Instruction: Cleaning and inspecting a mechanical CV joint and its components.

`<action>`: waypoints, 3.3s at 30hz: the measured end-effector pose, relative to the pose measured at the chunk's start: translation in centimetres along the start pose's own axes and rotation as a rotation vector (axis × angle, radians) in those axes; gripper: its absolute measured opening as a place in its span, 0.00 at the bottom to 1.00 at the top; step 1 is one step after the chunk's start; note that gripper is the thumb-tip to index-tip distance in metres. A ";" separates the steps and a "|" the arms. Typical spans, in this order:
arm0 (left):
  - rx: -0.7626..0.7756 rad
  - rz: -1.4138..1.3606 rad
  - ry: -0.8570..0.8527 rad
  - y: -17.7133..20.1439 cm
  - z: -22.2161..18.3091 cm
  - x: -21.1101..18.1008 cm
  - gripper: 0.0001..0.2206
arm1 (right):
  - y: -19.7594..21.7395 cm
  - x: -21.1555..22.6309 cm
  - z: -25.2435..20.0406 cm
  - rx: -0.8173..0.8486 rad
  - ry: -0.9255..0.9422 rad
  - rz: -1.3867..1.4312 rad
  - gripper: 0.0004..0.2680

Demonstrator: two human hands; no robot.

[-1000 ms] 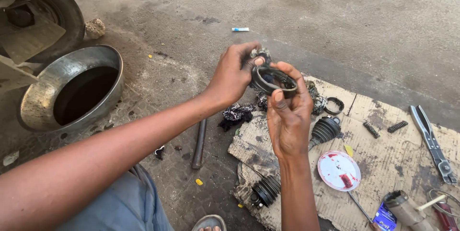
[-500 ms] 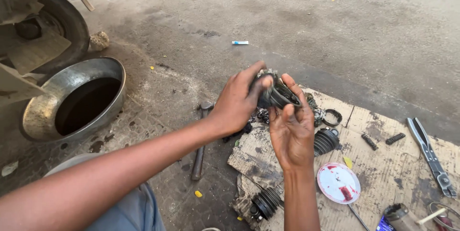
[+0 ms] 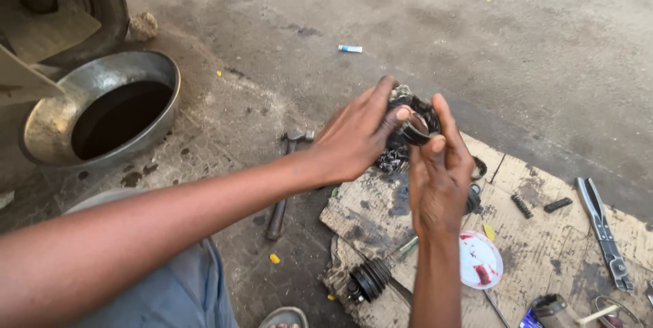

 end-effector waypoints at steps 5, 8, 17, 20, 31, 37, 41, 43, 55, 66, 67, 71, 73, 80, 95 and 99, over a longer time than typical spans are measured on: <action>-0.132 0.151 -0.184 0.4 -1.4 -2.2 0.27 | -0.5 -0.4 -0.8 -0.044 0.057 0.047 0.31; -0.119 0.123 -0.018 1.7 -1.4 -2.4 0.21 | -1.2 -0.8 -0.9 0.001 0.051 0.116 0.31; -0.315 0.167 -0.276 3.9 2.2 0.2 0.16 | -3.1 -0.4 -1.3 0.132 -0.025 0.209 0.30; 0.087 0.066 0.168 3.0 3.0 3.7 0.17 | -5.1 0.2 -1.0 0.323 -0.080 0.274 0.31; 0.004 -0.007 0.171 2.8 1.7 4.5 0.20 | -0.6 -3.0 -0.8 -0.081 -0.264 0.679 0.24; 0.132 -0.274 0.159 2.5 2.2 3.1 0.14 | -0.4 -1.2 -1.1 0.361 -0.158 0.349 0.34; 0.219 -0.624 0.317 -0.5 1.6 3.4 0.14 | -4.2 -2.0 -1.6 0.473 -0.230 0.262 0.41; 0.117 -0.635 0.127 -0.8 2.2 2.9 0.13 | -5.7 -3.6 -2.3 0.485 -0.269 0.102 0.42; -0.237 -1.008 0.462 4.1 1.1 5.6 0.12 | -7.7 -2.5 -2.6 0.568 -0.204 -0.385 0.40; 0.022 0.373 -0.094 -1.9 0.3 3.0 0.12 | -5.5 -8.0 -2.8 0.550 -0.521 -1.023 0.20; 0.098 0.286 0.077 -1.8 0.8 4.3 0.08 | -6.6 -8.1 -3.2 0.604 -0.556 -0.994 0.20; 0.100 0.276 0.296 -0.6 1.0 7.7 0.10 | -8.1 -7.0 -3.7 0.643 -0.560 -1.100 0.29; -0.101 0.340 0.080 1.0 1.5 6.6 0.06 | -7.8 -7.1 -3.5 0.666 -0.545 -1.253 0.37; -0.210 0.168 0.228 3.8 4.0 10.1 0.10 | -4.7 -7.7 -2.5 0.620 -0.255 -0.677 0.45; 0.061 -0.034 0.225 1.3 4.0 9.3 0.12 | 2.4 -8.8 -1.3 -0.256 -0.435 0.467 0.23; 0.010 0.074 0.237 1.5 3.6 9.0 0.20 | 3.1 -6.7 -0.8 -0.206 -0.394 0.258 0.22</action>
Point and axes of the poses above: each hand's wrist, its own z-axis towards the middle knuckle, its own y-axis out of the back of the hand, x = y × z, the point moved 8 cm from there along z, towards the middle knuckle, and after that the axes turned 6 degrees about x, right-handed, at the moved point
